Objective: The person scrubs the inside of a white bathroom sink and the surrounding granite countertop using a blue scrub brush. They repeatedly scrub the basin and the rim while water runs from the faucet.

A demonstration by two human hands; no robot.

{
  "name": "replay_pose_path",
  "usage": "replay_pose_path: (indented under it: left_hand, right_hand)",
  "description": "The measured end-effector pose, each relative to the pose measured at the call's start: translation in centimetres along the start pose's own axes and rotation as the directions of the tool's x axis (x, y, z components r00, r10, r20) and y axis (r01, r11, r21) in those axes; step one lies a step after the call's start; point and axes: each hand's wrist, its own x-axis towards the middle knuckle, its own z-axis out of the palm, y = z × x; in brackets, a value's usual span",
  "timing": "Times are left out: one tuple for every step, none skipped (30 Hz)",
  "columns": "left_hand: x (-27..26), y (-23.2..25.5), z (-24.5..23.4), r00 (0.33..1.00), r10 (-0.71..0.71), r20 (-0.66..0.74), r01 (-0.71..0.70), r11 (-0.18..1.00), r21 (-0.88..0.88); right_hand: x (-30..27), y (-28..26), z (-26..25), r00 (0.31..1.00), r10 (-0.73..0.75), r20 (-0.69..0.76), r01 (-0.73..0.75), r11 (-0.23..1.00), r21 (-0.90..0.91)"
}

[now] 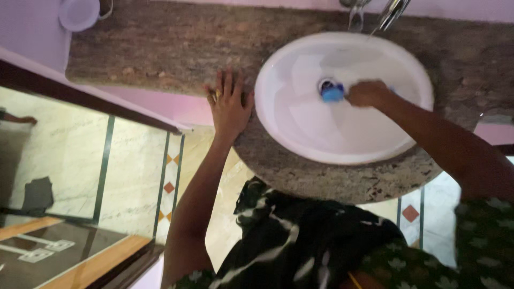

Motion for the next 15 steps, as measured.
replay_pose_path:
  left_hand:
    - [0.2, -0.1, -0.1, 1.000, 0.009, -0.020, -0.009, 1.000, -0.013]
    - [0.9, -0.3, -0.2, 1.000, 0.012, -0.023, -0.012, 1.000, -0.004]
    - [0.7, -0.4, -0.1, 1.000, 0.009, -0.010, -0.009, 1.000, 0.002]
    - [0.5, -0.4, 0.1, 1.000, 0.007, 0.004, -0.007, 1.000, 0.009]
    - [0.5, -0.3, 0.2, 1.000, 0.007, 0.009, -0.007, 1.000, 0.014]
    - [0.5, -0.2, 0.2, 1.000, 0.006, 0.014, -0.006, 1.000, 0.018]
    - [0.6, -0.3, 0.2, 1.000, 0.004, 0.012, -0.004, 1.000, 0.026]
    - [0.6, -0.3, 0.2, 1.000, 0.004, 0.013, -0.005, 1.000, 0.019]
    - [0.6, -0.3, 0.1, 1.000, 0.001, 0.009, -0.001, 1.000, 0.016]
    - [0.6, -0.4, 0.0, 1.000, -0.003, 0.004, 0.003, 1.000, 0.013]
    - [0.5, -0.4, -0.2, 1.000, 0.003, -0.001, -0.003, 1.000, 0.012]
    - [0.5, -0.3, -0.3, 1.000, 0.008, -0.006, -0.008, 1.000, 0.012]
    - [0.6, -0.3, -0.4, 1.000, 0.015, -0.011, -0.015, 1.000, 0.011]
    - [0.8, -0.1, -0.4, 1.000, -0.002, -0.001, 0.002, 1.000, 0.010]
    - [0.7, 0.0, -0.6, 1.000, -0.017, 0.020, 0.016, 1.000, 0.013]
  right_hand:
    - [-1.4, 0.8, 0.5, 0.999, -0.003, 0.037, 0.003, 1.000, -0.015]
    - [-2.8, 2.0, 1.1, 0.997, -0.004, 0.074, 0.007, 1.000, -0.029]
    - [-3.9, 3.7, 1.6, 0.992, 0.007, 0.128, 0.000, 0.999, -0.053]
    - [-4.6, 4.9, 2.2, 0.983, 0.019, 0.182, -0.005, 0.997, -0.078]
    - [-4.5, 5.7, 2.4, 0.993, 0.075, 0.096, -0.069, 0.995, -0.071]
    - [-4.7, 7.0, 2.6, 0.991, 0.131, 0.010, -0.130, 0.990, -0.060]
    - [-4.3, 7.9, 2.6, 0.980, 0.182, -0.084, -0.187, 0.981, -0.046]
    - [-3.0, 7.5, 2.9, 0.969, 0.171, -0.176, -0.170, 0.985, 0.021]
    - [-0.8, 6.1, 2.8, 0.949, 0.161, -0.273, -0.143, 0.986, 0.082]
    - [1.1, 4.5, 2.7, 0.917, 0.156, -0.366, -0.111, 0.984, 0.141]
    - [3.4, 1.4, 2.5, 0.919, 0.188, -0.347, -0.172, 0.982, 0.077]
    - [4.2, -1.6, 2.9, 0.891, 0.050, -0.452, 0.009, 0.992, 0.127]
    - [4.9, -5.0, 2.9, 0.876, -0.051, -0.480, 0.135, 0.981, 0.141]
    - [5.0, -8.6, 3.0, 0.907, -0.138, -0.398, 0.217, 0.962, 0.162]
    - [4.5, -11.1, 2.8, 0.923, -0.223, -0.314, 0.295, 0.934, 0.203]
